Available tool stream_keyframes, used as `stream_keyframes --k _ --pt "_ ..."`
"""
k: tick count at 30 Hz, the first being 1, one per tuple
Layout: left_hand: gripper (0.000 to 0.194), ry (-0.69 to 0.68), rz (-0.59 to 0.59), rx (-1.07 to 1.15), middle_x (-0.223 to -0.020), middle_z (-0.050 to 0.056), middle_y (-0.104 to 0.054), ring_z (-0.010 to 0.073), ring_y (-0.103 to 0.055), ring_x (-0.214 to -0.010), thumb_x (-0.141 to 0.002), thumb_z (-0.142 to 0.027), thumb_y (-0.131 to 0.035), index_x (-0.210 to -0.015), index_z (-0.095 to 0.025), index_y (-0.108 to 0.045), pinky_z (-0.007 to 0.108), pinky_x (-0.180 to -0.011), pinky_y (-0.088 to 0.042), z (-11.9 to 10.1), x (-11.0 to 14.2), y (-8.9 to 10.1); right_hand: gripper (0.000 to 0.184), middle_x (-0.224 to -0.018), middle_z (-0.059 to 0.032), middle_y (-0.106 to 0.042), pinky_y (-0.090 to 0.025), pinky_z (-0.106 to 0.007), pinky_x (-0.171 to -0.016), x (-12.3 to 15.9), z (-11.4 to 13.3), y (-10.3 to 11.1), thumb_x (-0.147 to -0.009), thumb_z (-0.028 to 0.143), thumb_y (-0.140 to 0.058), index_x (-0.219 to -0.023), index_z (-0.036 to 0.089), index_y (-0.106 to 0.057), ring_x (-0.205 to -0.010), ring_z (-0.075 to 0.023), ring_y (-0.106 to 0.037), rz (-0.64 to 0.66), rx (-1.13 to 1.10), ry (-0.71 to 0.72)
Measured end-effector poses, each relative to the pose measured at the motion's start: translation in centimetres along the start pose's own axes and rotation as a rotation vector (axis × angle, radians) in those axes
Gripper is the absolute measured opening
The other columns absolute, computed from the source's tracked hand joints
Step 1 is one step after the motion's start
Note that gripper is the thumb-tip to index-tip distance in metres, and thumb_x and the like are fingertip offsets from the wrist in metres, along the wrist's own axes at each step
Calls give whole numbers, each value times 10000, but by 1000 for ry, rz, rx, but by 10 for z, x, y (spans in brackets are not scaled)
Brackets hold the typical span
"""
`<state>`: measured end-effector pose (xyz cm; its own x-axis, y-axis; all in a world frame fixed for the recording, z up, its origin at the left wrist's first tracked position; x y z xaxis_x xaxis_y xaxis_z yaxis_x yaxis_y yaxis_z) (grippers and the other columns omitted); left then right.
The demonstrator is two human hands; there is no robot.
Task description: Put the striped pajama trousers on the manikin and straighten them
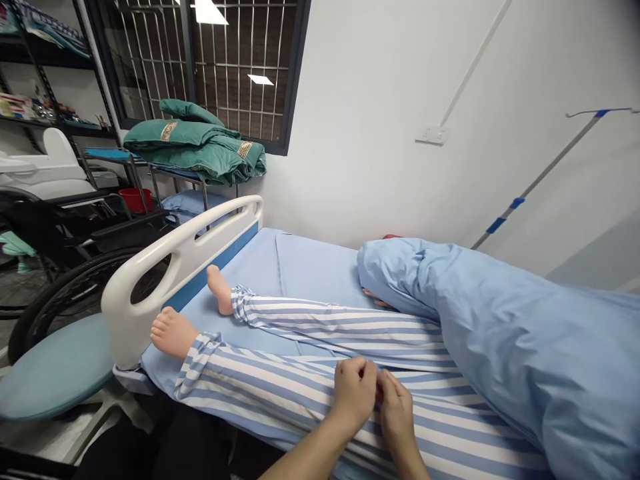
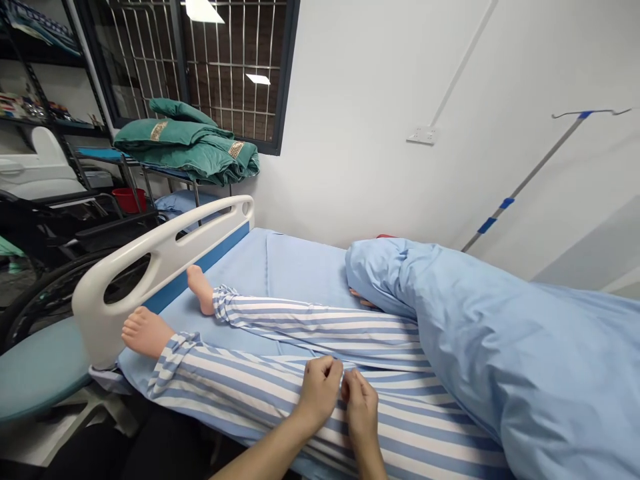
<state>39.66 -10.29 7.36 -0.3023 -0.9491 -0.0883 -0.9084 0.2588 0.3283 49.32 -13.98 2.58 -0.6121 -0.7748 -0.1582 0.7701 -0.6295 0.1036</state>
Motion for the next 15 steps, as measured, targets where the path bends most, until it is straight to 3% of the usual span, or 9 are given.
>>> stream_keyframes --k 3,6,15 --pt "395 38 19 -83 -552 -3 -551 107 -458 -567 -848 -318 -304 -560 -178 -535 237 -564 -294 6 5 -10 356 -506 59 -352 -307 -217 -445 0 -3 1 -718 467 -545 -565 199 -367 -480 -89 -318 8 -88 -85" --pt "395 91 -6 -274 -723 32 -654 151 -546 -703 -864 -331 -274 -702 -206 -612 260 -642 -322 17 9 -19 321 -539 52 -401 -343 -218 -490 0 -3 1 -694 443 -580 -586 191 -412 -525 -98 -362 -38 -72 -78" --pt "416 45 37 -352 -797 39 -680 164 -579 -764 -881 -338 -248 -770 -227 -633 268 -658 -326 22 10 -16 396 -515 60 -362 -336 -220 -476 1 15 -7 -656 524 -596 -558 190 -406 -510 -94 -338 4 27 -12"
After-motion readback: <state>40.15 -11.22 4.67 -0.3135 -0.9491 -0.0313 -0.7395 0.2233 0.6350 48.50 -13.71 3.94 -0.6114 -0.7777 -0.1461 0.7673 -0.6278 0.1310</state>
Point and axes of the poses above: each hand's wrist, its own x-axis away from the middle knuckle, its own y-axis out of the back of the hand, z = x × y, the point moved 1 cm from there along -x, towards the middle knuckle
